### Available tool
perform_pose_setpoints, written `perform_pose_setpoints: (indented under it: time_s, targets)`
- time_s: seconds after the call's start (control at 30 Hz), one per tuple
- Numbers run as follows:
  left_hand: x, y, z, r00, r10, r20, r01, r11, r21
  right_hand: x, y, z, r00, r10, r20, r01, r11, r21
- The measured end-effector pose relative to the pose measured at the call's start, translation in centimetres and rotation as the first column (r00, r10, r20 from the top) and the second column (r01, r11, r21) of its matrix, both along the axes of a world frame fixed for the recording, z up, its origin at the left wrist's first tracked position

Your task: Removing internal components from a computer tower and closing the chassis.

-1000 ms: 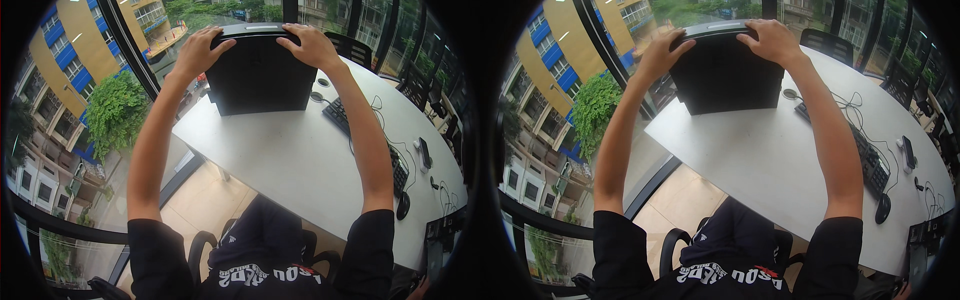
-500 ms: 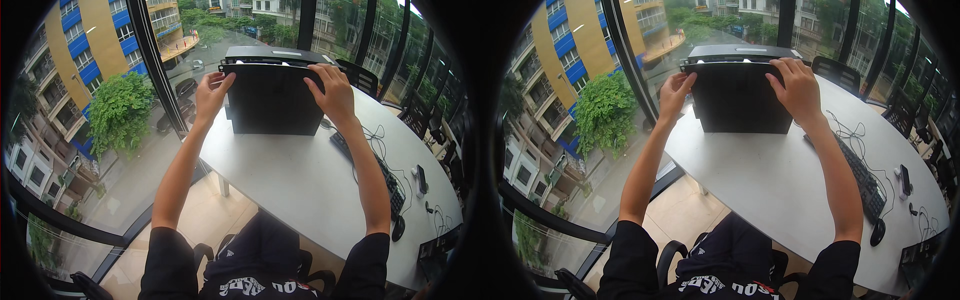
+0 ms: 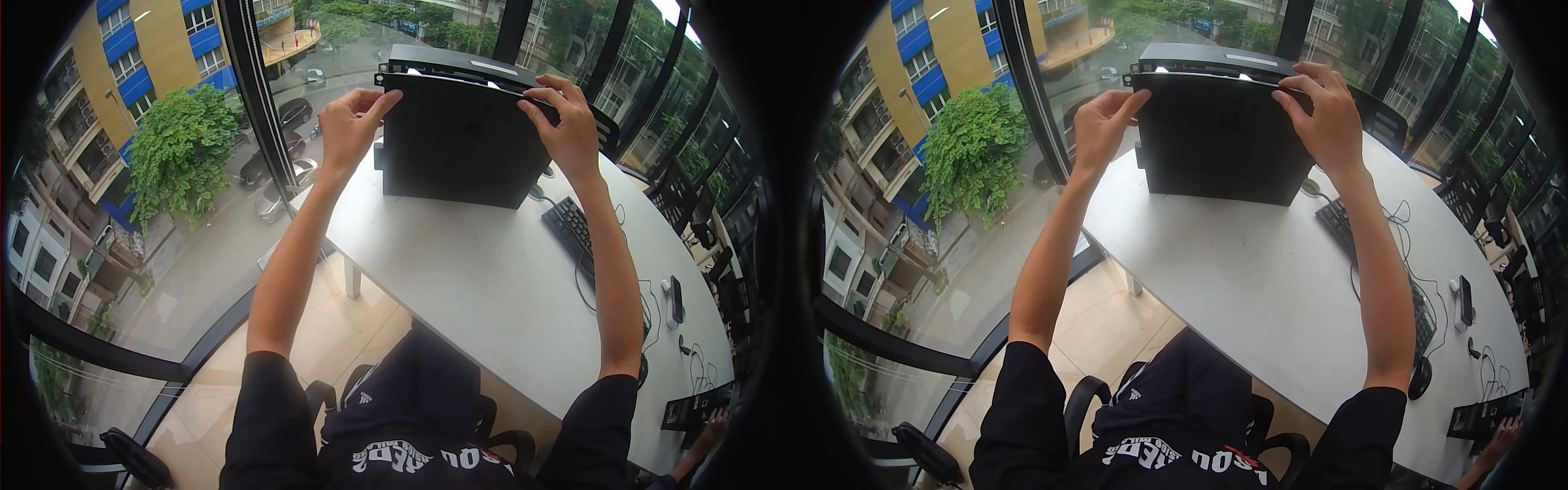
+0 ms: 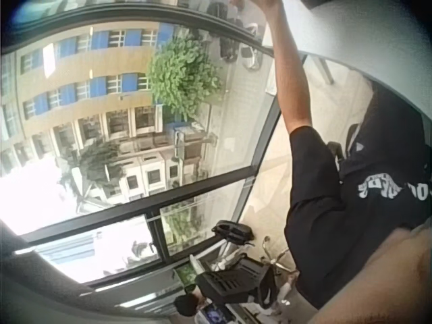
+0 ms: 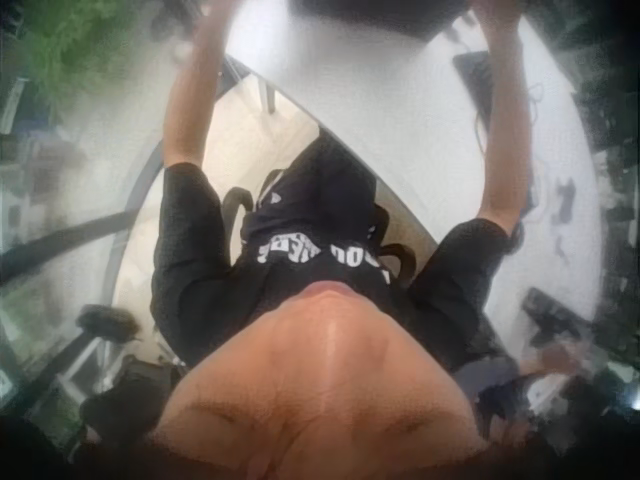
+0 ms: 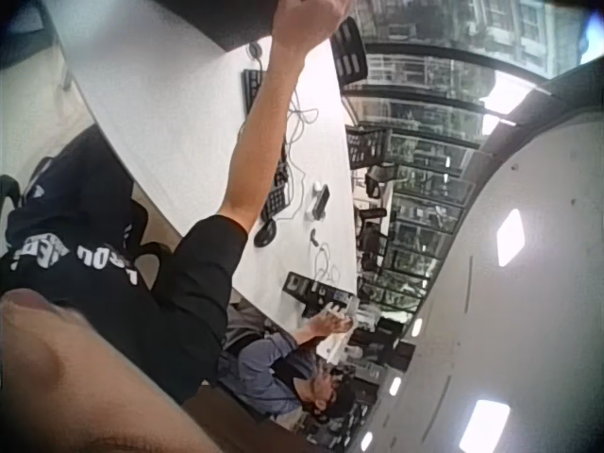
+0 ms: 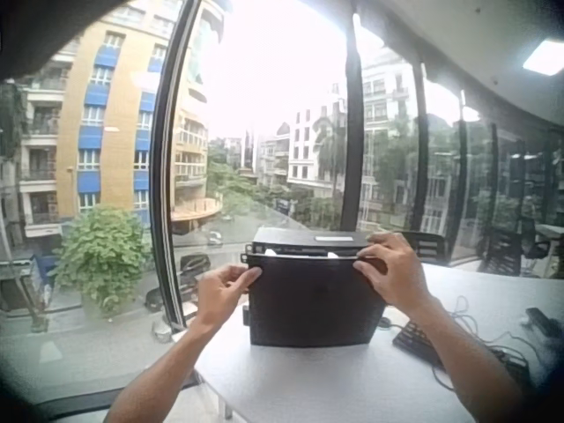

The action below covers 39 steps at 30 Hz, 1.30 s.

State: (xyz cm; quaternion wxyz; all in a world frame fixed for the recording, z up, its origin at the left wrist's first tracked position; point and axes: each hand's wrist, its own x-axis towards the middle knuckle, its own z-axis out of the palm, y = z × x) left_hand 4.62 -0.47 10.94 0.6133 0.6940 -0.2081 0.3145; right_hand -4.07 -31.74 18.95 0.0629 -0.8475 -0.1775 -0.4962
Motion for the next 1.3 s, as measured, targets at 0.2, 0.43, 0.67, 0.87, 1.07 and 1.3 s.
perform_pose_setpoints:
  time_s: [0.2,0.43,0.67,0.87,1.07,1.3]
  targets:
    - [-0.3,-0.3,0.3,0.998,0.057,0.037,-0.058,0.998,0.024,0.7,-0.5,-0.1,0.998,0.012,-0.054,-0.010,1.000,0.029]
    - [-1.6,0.4,2.2,0.947,0.315,-0.059,-0.281,0.906,0.318,2.4,-1.4,-0.8,0.994,-0.065,0.093,0.060,0.997,0.055]
    - [4.0,-1.2,0.6,0.999,0.032,0.003,-0.032,0.992,0.118,3.6,-3.4,-2.2,0.998,-0.058,-0.035,0.068,0.854,0.516]
    - [2.9,-2.4,2.5,0.965,-0.217,-0.144,0.214,0.976,-0.039,5.8,-7.1,-4.4,0.916,0.395,-0.069,-0.130,0.455,0.881]
    - [3.1,-3.2,2.8,0.970,-0.166,-0.177,0.170,0.985,0.009,5.0,-6.9,-4.2,0.720,0.691,-0.066,-0.176,0.274,0.946]
    - [2.6,-3.5,2.7,0.966,-0.225,-0.126,0.215,0.973,-0.085,5.9,-7.1,-5.5,0.780,0.604,-0.164,-0.077,0.352,0.933]
